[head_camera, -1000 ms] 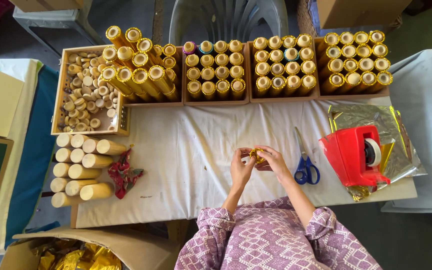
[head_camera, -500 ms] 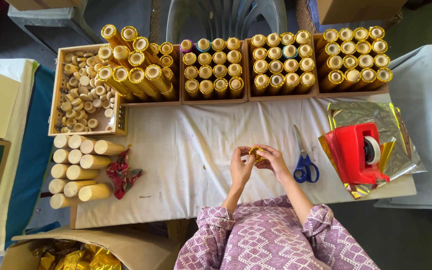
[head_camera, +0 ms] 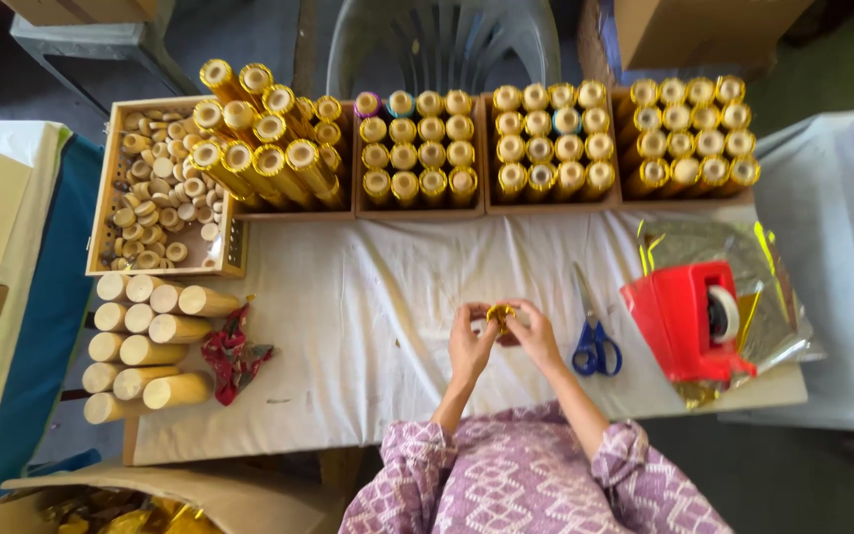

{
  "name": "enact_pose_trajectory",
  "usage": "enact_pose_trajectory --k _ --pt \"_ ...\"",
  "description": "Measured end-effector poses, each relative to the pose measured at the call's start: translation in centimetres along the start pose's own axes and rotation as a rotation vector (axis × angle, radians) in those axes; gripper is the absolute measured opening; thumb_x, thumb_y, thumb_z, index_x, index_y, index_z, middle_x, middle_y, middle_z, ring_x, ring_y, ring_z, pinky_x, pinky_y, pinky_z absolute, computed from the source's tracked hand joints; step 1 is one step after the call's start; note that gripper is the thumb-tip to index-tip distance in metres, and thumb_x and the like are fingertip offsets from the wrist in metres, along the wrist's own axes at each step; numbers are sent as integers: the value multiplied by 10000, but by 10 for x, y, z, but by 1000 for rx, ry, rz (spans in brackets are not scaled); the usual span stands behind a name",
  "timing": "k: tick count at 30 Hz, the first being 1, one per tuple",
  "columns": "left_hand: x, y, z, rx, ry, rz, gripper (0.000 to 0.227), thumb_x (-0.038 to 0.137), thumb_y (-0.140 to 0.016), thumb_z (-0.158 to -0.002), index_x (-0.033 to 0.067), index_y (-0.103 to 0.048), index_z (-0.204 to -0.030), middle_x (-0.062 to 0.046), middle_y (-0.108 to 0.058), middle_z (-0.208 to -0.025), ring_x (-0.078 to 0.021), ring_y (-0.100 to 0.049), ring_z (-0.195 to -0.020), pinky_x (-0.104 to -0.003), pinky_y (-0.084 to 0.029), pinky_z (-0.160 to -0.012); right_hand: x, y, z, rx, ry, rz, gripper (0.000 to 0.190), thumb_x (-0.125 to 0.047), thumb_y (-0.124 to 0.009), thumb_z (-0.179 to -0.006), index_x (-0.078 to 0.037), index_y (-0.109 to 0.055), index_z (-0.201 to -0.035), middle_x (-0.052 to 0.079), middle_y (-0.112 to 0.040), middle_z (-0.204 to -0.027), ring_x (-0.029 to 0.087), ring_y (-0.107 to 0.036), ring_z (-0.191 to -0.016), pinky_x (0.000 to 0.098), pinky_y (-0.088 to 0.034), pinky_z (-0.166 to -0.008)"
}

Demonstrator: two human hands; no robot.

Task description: Wrapping cardboard tubes with gold-colored foil and securing them with tape.

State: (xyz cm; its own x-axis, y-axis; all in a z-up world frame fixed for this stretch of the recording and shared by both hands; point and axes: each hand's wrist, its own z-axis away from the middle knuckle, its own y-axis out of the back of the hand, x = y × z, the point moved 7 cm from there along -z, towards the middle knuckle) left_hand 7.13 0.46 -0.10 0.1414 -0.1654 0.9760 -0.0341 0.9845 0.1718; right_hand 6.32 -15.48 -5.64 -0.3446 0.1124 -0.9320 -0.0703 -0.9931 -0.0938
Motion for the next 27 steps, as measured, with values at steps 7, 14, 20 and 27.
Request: enact_pose_trajectory --k 7,14,20,27 --pt "-10 1 4 80 15 -37 235 169 -714 -853 99 -655 -1069 -41 -719 -1060 -193 -708 -1011 -375 -550 -766 -13 -1 12 8 41 39 358 -233 -591 -996 -46 -640 -1298 114 -748 -1075 189 -766 -791 342 -663 -676" --pt "-1 14 8 138 -56 -10 245 184 -741 -835 93 -659 -1048 -81 -706 -1039 -250 -703 -1010 -386 -542 -874 0 -1 0 25 -23 103 401 -214 -706 -913 -45 -658 -1273 133 -761 -963 216 -759 -726 362 -651 -685" --pt "-14 7 8 111 -68 -32 261 201 -761 -820 99 -670 -1043 -91 -696 -1032 -276 -673 -1019 -403 -536 -877 29 22 -17 61 -46 81 363 -196 -684 -924 -49 -646 -1254 130 -744 -937 242 -744 -679 388 -641 -646" --pt "-63 10 -20 -131 -104 103 429 382 -833 -874 118 -681 -1176 -76 -699 -1157 -232 -686 -1024 -383 -557 -908 80 48 -53 -3 -84 32 397 -186 -681 -934 -82 -605 -1309 172 -725 -1019 280 -726 -661 437 -639 -602"
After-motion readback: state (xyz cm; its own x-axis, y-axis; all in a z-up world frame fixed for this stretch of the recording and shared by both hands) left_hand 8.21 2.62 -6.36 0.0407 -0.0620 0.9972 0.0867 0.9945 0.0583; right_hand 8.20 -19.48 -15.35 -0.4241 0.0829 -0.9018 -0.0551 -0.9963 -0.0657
